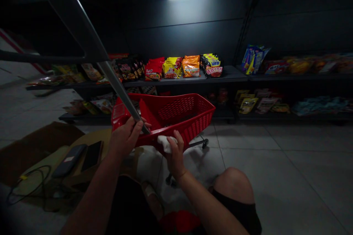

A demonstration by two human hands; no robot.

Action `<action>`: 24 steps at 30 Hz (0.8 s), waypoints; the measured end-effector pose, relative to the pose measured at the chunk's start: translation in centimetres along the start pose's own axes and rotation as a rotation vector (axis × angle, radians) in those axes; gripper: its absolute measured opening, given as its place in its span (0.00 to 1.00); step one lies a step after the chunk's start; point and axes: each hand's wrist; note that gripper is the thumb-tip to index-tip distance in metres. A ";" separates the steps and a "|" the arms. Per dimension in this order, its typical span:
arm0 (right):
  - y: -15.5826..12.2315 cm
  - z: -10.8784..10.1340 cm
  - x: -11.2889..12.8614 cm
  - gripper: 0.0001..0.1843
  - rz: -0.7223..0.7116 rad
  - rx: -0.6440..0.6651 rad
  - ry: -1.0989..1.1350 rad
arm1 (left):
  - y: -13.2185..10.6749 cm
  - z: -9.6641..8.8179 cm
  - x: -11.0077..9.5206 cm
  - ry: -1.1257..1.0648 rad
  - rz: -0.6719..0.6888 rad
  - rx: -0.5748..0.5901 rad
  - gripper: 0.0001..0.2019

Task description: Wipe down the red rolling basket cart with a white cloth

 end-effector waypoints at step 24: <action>9.1 1.4 1.3 0.17 -0.112 0.499 0.002 | 0.5 -0.5 3.7 -0.120 0.056 0.023 0.18</action>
Point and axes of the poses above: each hand's wrist, its own y-axis towards the middle knuckle, its own z-axis out of the palm, x = y × z, and after that the axes turned 13 degrees about -z, right-handed
